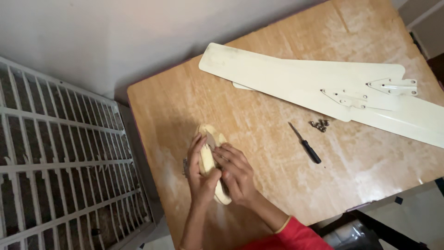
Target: The person wipes the ceiling fan motor housing and each fan blade with a cloth on a wooden table. They handle the motor housing and three blades one at a time, turning them over to clean both sides before placing them back on the table.
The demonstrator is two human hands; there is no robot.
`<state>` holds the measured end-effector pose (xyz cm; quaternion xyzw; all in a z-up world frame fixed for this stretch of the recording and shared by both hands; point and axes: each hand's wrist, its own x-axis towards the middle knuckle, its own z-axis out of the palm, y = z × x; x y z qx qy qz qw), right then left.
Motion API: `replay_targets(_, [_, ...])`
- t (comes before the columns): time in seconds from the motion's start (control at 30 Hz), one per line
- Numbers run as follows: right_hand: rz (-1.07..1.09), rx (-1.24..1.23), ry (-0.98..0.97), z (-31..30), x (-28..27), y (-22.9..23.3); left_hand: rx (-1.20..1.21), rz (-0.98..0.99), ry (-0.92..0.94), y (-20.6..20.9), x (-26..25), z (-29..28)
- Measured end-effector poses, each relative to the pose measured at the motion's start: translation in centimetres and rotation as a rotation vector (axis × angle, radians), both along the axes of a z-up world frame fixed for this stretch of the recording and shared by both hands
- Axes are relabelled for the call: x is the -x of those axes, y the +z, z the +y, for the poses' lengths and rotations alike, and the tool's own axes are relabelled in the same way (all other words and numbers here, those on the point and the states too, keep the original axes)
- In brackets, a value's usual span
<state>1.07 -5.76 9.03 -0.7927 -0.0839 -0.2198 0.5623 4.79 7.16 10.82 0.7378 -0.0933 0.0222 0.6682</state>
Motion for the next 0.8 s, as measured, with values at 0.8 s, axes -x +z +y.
replay_targets(0.8, [0.277,-0.126,-0.064,2.6,2.9,-0.3,-0.136,0.012,0.041,-0.4,0.9,0.9])
